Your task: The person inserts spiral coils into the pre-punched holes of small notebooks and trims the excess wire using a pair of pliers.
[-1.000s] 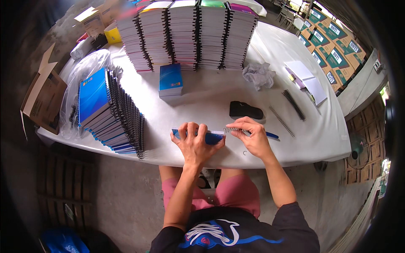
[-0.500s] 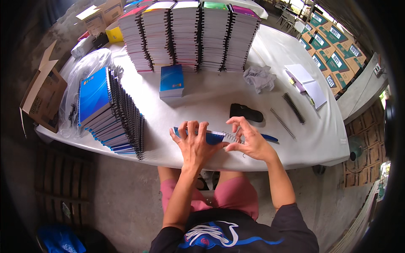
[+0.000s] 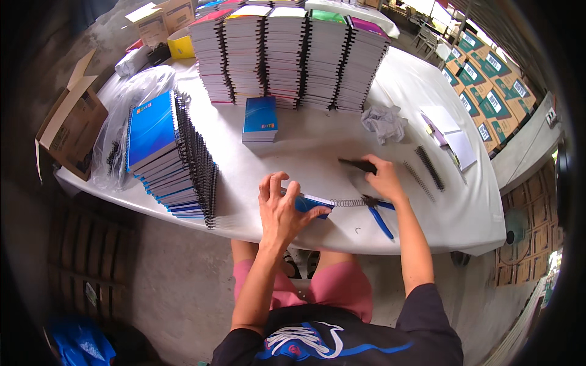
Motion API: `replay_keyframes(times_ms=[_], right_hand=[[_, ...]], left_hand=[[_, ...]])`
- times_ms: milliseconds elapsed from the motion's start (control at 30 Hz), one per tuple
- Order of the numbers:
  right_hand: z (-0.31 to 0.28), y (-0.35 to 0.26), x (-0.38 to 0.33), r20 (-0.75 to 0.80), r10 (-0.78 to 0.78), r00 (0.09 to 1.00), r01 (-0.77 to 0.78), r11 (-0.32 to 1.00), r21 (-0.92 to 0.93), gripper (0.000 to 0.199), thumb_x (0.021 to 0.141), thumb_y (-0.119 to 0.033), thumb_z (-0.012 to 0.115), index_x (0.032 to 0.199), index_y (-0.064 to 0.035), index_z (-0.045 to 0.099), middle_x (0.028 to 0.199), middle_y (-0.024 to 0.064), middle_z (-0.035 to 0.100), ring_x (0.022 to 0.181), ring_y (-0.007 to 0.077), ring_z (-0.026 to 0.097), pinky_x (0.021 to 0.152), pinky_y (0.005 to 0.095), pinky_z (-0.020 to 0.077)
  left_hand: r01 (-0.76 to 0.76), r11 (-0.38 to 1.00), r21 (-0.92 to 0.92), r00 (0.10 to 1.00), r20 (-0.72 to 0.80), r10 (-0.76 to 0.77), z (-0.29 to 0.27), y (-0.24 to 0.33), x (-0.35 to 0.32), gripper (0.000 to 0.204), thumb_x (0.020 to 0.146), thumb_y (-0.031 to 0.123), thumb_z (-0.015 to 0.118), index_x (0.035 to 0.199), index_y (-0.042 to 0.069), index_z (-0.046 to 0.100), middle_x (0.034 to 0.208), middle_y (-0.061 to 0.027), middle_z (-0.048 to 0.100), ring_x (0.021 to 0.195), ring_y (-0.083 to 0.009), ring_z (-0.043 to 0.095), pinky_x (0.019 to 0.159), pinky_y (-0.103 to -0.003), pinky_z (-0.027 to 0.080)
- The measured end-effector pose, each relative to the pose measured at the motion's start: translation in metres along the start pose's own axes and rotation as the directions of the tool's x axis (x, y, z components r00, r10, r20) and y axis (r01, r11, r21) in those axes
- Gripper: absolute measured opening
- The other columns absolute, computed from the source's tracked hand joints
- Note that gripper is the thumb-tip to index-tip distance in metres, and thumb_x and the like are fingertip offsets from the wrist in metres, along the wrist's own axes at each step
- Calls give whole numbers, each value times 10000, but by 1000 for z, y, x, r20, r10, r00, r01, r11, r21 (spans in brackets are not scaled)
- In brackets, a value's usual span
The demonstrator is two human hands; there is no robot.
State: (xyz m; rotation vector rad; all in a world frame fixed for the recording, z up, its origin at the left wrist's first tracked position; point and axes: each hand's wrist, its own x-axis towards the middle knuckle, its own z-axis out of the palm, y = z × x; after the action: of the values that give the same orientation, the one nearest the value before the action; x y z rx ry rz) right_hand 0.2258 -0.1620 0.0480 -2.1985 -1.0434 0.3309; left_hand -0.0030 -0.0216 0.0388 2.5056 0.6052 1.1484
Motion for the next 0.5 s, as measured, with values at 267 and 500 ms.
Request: replay_keyframes(times_ms=[267,500], right_hand=[[32,-41,-11,299,-397,868,-36,550,834,257,664,106,625,885,-4,697,873,58,636,780,146,588,720,253,468],[23,-47,-9,101,-434,895,155,517,841,282,645,127,612,851,-32,721,829,97,644,790,173,602,721,261,466]], left_hand=[[-3,999,-34,999,44,4,-4,-5,0,614,510,524,810,771,29,557,1142,-146,443,1163,-361,356,941,-448,356],[10,999,-53,999,49,-8,-7,-2,-1,599,501,509,818,739,22,565,1155,-157,434,1195,-374,329,949,-460,358]])
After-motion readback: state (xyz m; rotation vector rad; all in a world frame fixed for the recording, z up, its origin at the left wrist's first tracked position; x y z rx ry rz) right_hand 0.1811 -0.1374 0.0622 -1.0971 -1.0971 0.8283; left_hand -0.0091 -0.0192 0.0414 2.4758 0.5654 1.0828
